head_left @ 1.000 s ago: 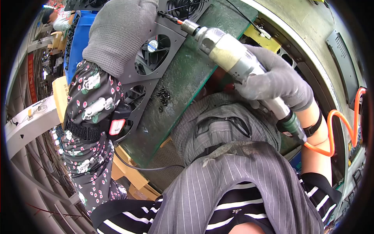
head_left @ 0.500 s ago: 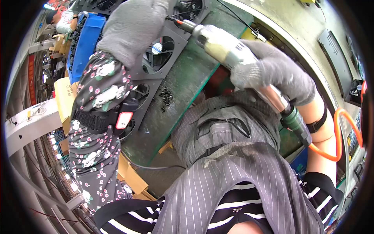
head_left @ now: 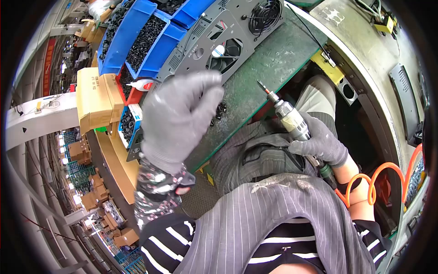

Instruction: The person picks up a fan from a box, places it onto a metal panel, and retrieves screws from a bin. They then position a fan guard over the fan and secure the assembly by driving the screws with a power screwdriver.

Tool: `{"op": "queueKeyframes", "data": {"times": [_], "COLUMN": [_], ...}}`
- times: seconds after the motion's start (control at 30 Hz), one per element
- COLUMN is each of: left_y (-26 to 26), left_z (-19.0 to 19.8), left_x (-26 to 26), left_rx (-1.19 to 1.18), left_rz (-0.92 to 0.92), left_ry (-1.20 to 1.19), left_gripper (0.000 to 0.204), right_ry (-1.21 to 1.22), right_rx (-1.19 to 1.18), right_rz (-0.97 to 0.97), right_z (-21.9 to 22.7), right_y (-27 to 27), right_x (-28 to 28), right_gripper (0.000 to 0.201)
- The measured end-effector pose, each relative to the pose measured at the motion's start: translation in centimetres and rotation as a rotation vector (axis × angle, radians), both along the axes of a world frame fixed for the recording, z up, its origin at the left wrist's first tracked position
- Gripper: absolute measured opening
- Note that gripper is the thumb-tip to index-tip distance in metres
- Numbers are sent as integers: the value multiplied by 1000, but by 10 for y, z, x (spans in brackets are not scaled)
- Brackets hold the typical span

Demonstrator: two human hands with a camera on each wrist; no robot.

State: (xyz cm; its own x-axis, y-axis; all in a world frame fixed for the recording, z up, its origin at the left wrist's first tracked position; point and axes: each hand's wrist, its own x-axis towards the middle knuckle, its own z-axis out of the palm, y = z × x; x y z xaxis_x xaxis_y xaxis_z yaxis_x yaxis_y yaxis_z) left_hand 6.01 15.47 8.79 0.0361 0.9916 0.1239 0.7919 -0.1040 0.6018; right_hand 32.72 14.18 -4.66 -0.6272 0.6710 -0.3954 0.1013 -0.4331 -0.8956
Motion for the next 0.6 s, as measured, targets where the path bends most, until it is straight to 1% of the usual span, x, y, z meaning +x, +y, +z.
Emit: {"op": "queueKeyframes", "data": {"times": [0.03, 0.1, 0.13, 0.2, 0.23, 0.3, 0.37, 0.43, 0.5, 0.57, 0.6], "left_y": [-14, -34, -42, -59, -63, -62, -57, -49, -44, -38, -38], "left_z": [-12, -37, -48, -69, -76, -89, -93, -87, -89, -86, -92], "left_x": [-7, -16, -21, -33, -38, -41, -37, -28, -28, -24, -25], "left_rx": [-79, -307, -309, -272, -269, -125, -82, -10, -2, -104, -105], "left_rz": [46, 255, 258, 405, 414, 420, 413, 363, 356, 379, 378], "left_ry": [25, -78, -80, 10, 5, 114, 112, 337, 344, 438, 435], "left_gripper": [23, 22, 22, 22, 22, 22, 23, 25, 25, 24, 24], "right_ry": [-1, 40, 39, 19, 16, 10, 5, 4, 6, 7, 6], "right_rx": [-4, 18, 16, -17, -14, 13, 31, 34, 21, 9, 20], "right_rz": [2, -21, -18, 29, 39, 19, 8, -49, -56, -63, -66], "right_z": [-1, -2, -2, -1, -3, -4, -1, 1, 3, 1, -1], "right_y": [0, 1, 2, 2, 2, 0, -2, -5, -7, -7, -8], "right_x": [-1, -1, 0, -2, -5, -4, -3, -4, -7, -8, -8], "right_gripper": [68, 68, 68, 68, 68, 69, 69, 70, 71, 71, 72]}}
